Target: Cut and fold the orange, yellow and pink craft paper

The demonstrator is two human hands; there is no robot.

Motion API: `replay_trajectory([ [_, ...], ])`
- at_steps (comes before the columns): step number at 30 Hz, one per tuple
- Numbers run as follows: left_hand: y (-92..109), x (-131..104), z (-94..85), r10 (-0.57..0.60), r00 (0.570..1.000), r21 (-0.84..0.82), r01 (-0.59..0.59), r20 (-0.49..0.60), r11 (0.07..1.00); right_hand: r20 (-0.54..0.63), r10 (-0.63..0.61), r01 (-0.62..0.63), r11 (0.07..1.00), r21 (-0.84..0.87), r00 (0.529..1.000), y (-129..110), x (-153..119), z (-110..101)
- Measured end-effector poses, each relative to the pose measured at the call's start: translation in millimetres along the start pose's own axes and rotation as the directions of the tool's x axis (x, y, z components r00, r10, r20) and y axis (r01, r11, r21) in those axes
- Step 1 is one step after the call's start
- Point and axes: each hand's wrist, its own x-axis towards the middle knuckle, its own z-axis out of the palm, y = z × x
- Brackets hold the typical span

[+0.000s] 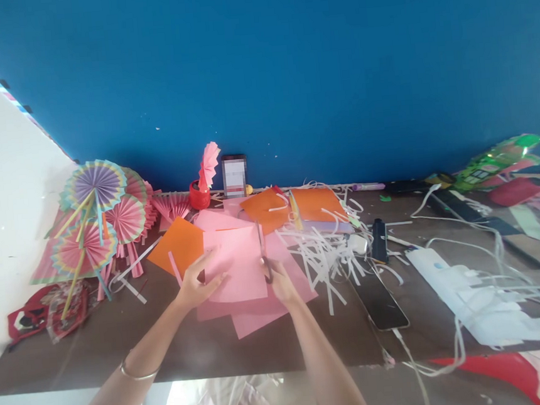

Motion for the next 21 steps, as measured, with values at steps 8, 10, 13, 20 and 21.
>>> replay_trajectory([
  [8,-10,6,-12.2,-0.101,0.981,0.085,0.116,-0.163,0.99,0.127,-0.009,-0.021,0.971,0.237,0.992,-2,6,-2],
  [10,-17,11,-19.3,-0.16,0.948,0.1,0.193,-0.275,0.976,0.065,0.005,-0.03,0.922,0.385,0.998,-2,10,-8],
  [13,-31,16,-30.8,-0.198,0.876,0.103,0.268,-0.44,0.958,-0.064,0.003,0.027,0.887,0.462,0.998,-2,16,-20],
  [20,-54,22,-58.6,-0.166,0.805,0.232,0.351,-0.57,0.907,-0.086,-0.122,0.121,0.992,-0.018,0.989,-1,25,-25],
  [21,-55,23,-63.3,-0.166,0.815,0.263,0.361,-0.555,0.895,-0.085,-0.136,0.124,0.984,-0.128,0.987,-1,27,-26],
])
